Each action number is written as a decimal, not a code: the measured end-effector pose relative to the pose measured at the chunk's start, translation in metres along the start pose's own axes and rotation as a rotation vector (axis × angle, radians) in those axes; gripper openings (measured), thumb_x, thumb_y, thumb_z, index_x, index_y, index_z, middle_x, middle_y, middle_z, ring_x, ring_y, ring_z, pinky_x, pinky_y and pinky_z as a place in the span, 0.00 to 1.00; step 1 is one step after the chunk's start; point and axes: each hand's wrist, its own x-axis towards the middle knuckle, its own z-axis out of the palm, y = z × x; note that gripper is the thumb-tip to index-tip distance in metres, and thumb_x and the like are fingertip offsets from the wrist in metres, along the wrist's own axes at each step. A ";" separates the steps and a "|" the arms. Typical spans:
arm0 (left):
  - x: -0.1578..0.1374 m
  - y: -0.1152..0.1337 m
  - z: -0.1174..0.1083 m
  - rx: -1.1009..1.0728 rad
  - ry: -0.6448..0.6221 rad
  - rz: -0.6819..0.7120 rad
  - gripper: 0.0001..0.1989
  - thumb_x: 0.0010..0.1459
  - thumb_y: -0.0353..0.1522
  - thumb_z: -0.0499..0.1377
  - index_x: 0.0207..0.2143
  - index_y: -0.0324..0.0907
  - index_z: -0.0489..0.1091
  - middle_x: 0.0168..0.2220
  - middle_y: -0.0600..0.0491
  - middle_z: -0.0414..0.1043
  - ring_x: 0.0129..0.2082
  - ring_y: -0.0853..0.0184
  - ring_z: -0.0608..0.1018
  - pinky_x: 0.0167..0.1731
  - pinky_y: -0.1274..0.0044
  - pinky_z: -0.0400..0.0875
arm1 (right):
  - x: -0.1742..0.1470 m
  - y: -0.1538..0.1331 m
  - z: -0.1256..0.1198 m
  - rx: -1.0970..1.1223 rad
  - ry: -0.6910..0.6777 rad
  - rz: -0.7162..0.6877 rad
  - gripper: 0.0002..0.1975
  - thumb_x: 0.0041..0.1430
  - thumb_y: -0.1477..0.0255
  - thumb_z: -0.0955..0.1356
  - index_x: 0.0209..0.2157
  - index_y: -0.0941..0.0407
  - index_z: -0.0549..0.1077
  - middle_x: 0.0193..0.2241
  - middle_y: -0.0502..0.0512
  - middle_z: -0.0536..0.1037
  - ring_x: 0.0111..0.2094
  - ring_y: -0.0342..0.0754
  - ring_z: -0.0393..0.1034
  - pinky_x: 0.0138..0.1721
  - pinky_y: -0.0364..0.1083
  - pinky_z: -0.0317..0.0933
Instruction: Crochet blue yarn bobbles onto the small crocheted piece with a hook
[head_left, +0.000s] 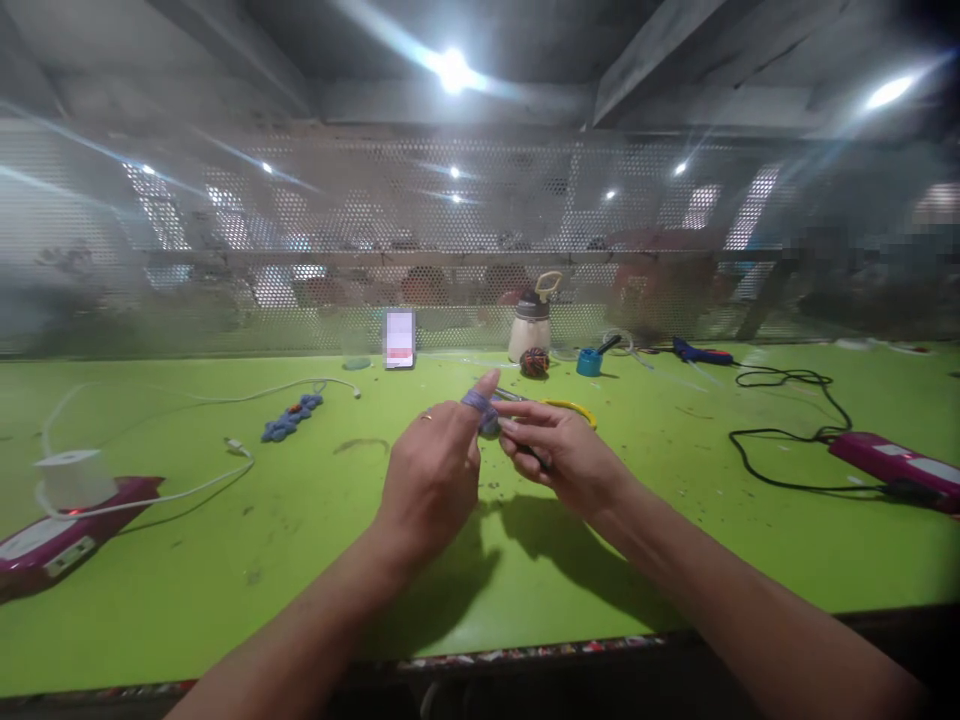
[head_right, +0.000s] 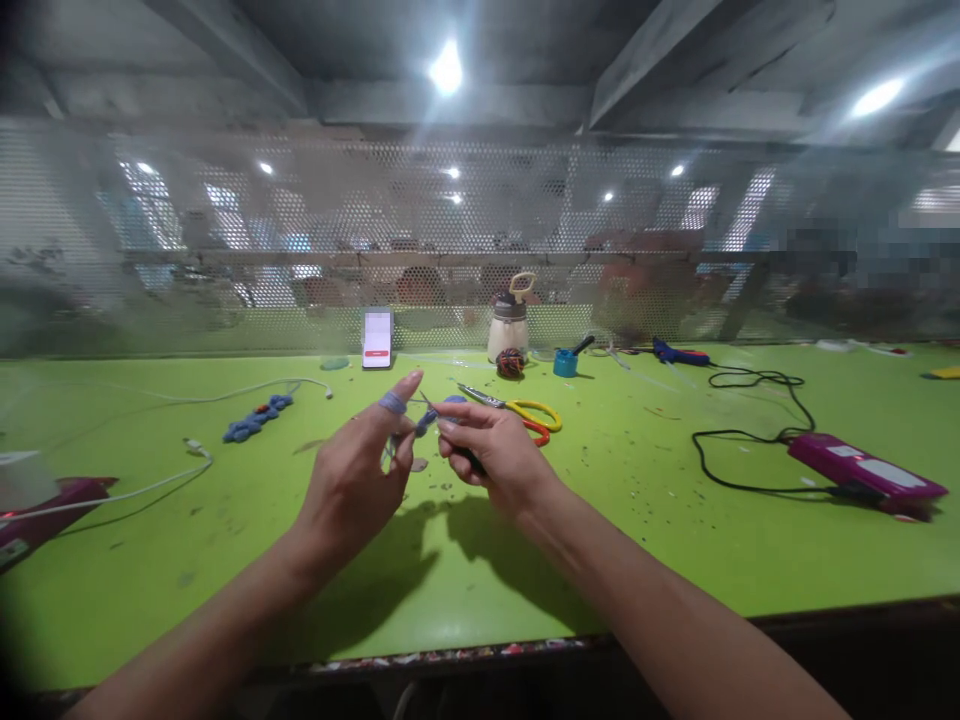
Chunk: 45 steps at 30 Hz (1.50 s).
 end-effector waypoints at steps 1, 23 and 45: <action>0.002 0.000 0.000 -0.059 0.007 -0.055 0.29 0.56 0.27 0.61 0.60 0.46 0.65 0.32 0.51 0.72 0.34 0.63 0.71 0.42 0.71 0.66 | -0.001 0.000 0.001 0.013 0.003 0.003 0.19 0.46 0.74 0.75 0.42 0.61 0.77 0.18 0.47 0.71 0.14 0.34 0.56 0.16 0.37 0.43; 0.024 -0.008 -0.028 -0.994 -0.165 -0.823 0.34 0.47 0.17 0.63 0.58 0.35 0.63 0.31 0.48 0.74 0.27 0.68 0.77 0.30 0.76 0.72 | -0.004 -0.002 -0.004 -0.363 -0.126 -0.324 0.16 0.54 0.70 0.71 0.45 0.56 0.80 0.14 0.43 0.61 0.15 0.37 0.49 0.16 0.41 0.41; 0.024 -0.003 -0.031 -0.603 -0.203 -0.507 0.26 0.43 0.27 0.69 0.47 0.33 0.70 0.23 0.55 0.72 0.24 0.70 0.72 0.31 0.74 0.65 | -0.009 -0.023 -0.020 -1.110 -0.313 -0.603 0.18 0.60 0.78 0.65 0.47 0.52 0.80 0.30 0.55 0.81 0.24 0.44 0.65 0.25 0.43 0.56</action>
